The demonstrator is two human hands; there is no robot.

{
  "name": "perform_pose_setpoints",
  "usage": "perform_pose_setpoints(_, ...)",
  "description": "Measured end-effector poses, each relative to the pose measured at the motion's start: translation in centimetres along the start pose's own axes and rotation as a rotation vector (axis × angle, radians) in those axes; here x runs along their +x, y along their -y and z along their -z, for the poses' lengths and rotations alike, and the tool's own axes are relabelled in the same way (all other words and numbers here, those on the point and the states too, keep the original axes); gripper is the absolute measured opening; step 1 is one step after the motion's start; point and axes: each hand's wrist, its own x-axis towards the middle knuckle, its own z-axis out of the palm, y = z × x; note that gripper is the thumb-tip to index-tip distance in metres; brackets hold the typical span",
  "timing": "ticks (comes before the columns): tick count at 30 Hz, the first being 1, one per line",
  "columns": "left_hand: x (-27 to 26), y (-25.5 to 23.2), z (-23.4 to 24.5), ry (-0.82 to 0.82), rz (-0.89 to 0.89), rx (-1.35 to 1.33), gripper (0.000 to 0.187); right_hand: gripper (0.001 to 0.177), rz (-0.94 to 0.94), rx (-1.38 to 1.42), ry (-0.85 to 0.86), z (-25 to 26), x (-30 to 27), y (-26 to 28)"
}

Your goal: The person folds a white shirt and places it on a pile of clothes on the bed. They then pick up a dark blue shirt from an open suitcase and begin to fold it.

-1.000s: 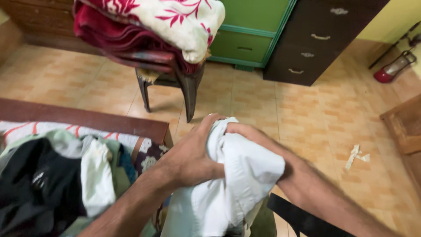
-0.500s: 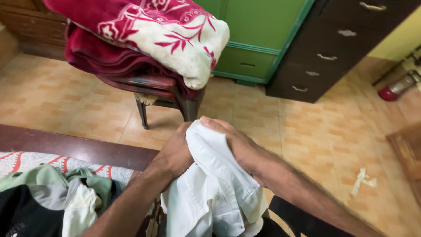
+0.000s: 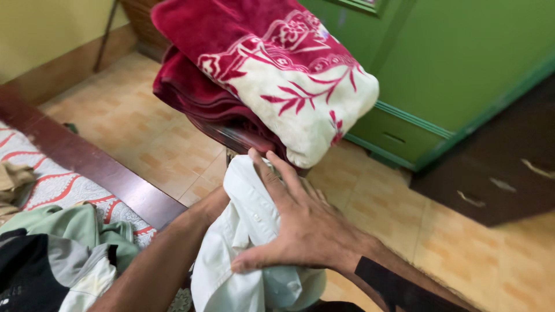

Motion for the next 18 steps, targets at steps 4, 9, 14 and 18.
perform_pose_setpoints(4, 1.6, 2.5, 4.6, -0.121, -0.003, 0.029, 0.037, 0.157, 0.205, -0.118, -0.01, 1.9, 2.7, -2.5)
perform_pose_setpoints(9, 4.2, 5.2, 6.6, -0.232, -0.032, -0.336, 0.04, 0.161, 0.333, -0.116, 0.142, 4.4, 4.7, -5.2)
perform_pose_setpoints(14, 0.0, -1.2, -0.2, -0.424, 0.369, -0.13, 0.05, 0.144, 0.366, -0.055, 0.259, 5.6, 6.7, -6.6)
perform_pose_setpoints(18, -3.4, -8.1, -8.1, -0.562, 0.709, -0.096, 0.057, 0.109, 0.366, 0.072, 0.173, 4.6, 8.1, -6.7)
